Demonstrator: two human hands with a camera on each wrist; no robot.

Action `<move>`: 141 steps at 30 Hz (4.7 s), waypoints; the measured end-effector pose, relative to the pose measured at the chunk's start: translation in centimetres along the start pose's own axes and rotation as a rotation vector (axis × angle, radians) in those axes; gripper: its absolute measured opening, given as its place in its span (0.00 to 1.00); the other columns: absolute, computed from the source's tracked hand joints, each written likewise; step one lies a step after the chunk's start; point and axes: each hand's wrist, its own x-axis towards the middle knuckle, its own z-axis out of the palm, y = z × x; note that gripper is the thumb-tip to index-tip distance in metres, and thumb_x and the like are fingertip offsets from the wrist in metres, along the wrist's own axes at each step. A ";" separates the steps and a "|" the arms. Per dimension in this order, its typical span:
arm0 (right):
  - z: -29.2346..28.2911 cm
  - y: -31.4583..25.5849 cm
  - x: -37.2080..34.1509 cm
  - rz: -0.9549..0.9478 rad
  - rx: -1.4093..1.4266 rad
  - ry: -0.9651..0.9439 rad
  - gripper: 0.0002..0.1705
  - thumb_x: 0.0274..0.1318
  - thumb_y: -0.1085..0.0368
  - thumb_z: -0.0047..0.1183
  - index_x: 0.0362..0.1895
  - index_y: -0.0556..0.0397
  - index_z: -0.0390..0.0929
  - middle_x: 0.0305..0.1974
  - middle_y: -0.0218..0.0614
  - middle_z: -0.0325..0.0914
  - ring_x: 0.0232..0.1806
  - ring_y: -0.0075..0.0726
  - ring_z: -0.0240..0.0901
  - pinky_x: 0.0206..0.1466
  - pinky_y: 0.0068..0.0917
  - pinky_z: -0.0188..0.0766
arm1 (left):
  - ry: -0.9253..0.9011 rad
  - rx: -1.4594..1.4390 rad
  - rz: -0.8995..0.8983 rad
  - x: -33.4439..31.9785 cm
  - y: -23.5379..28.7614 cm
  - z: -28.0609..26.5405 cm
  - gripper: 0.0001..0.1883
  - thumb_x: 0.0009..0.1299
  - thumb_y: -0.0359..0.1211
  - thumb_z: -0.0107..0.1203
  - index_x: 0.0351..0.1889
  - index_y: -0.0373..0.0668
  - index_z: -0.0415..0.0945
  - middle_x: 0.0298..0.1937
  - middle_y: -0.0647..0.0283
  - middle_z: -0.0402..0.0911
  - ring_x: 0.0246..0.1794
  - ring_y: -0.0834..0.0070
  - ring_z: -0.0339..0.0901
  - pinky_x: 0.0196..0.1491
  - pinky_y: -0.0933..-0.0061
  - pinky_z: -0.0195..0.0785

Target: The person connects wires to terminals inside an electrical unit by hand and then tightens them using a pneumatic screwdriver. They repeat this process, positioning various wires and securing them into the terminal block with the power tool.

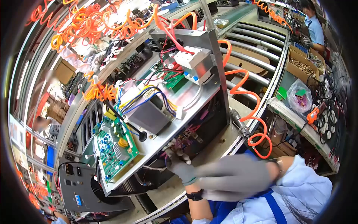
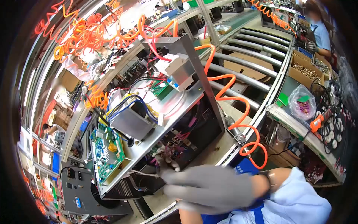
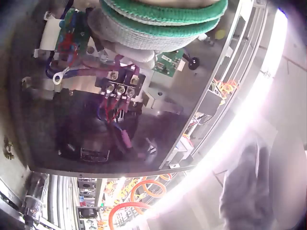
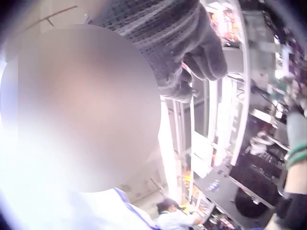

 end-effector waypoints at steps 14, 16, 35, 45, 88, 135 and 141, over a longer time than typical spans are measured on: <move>-3.2 17.9 -8.5 1.363 -0.035 -0.635 0.51 0.42 0.53 0.61 0.68 0.61 0.55 0.47 0.60 0.71 0.46 0.54 0.75 0.49 0.38 0.72 | 0.019 0.037 -0.013 0.4 0.2 -0.1 0.16 0.75 0.43 0.50 0.30 0.43 0.74 0.18 0.66 0.73 0.07 0.80 0.63 0.08 0.79 0.47; -1.8 18.8 -9.1 1.226 -0.324 -0.494 0.21 0.43 0.56 0.56 0.37 0.61 0.79 0.32 0.50 0.81 0.37 0.48 0.80 0.38 0.40 0.74 | 0.030 0.093 0.033 0.7 -0.2 -0.3 0.18 0.75 0.43 0.50 0.27 0.43 0.73 0.15 0.66 0.72 0.07 0.79 0.63 0.08 0.79 0.48; -2.5 0.7 -15.8 1.080 1.879 0.384 0.37 0.51 0.55 0.53 0.67 0.42 0.57 0.36 0.39 0.73 0.16 0.29 0.57 0.28 0.34 0.68 | -0.044 0.117 0.034 0.7 -0.2 -0.9 0.19 0.75 0.46 0.50 0.29 0.42 0.73 0.19 0.67 0.74 0.10 0.80 0.65 0.09 0.80 0.50; 2.6 -0.3 -7.0 1.139 0.865 -0.344 0.54 0.48 0.65 0.62 0.74 0.50 0.41 0.35 0.40 0.71 0.21 0.30 0.74 0.22 0.26 0.71 | -0.101 0.052 0.074 0.8 -0.2 -0.7 0.18 0.74 0.44 0.53 0.29 0.39 0.73 0.19 0.65 0.73 0.10 0.80 0.64 0.11 0.80 0.52; 8.6 -1.6 -7.6 1.125 1.680 0.140 0.37 0.57 0.55 0.49 0.70 0.46 0.54 0.36 0.39 0.73 0.23 0.32 0.73 0.23 0.30 0.74 | -0.590 -0.751 -0.227 -2.1 1.6 -3.5 0.40 0.64 0.53 0.60 0.60 0.27 0.64 0.69 0.37 0.57 0.72 0.40 0.50 0.74 0.37 0.41; 10.7 -3.3 -6.1 1.119 1.354 0.267 0.46 0.51 0.69 0.49 0.74 0.46 0.43 0.32 0.40 0.72 0.17 0.32 0.73 0.18 0.29 0.73 | -0.420 -0.621 -0.267 -0.1 1.1 -2.9 0.25 0.73 0.46 0.49 0.56 0.33 0.69 0.52 0.48 0.76 0.55 0.51 0.74 0.61 0.49 0.71; 11.3 -3.2 -6.2 1.104 1.367 0.317 0.46 0.51 0.68 0.51 0.73 0.46 0.44 0.33 0.39 0.72 0.17 0.31 0.73 0.18 0.28 0.72 | -0.417 -0.586 -0.258 -0.3 1.3 -2.7 0.28 0.74 0.48 0.46 0.60 0.33 0.66 0.59 0.46 0.72 0.60 0.49 0.71 0.64 0.47 0.68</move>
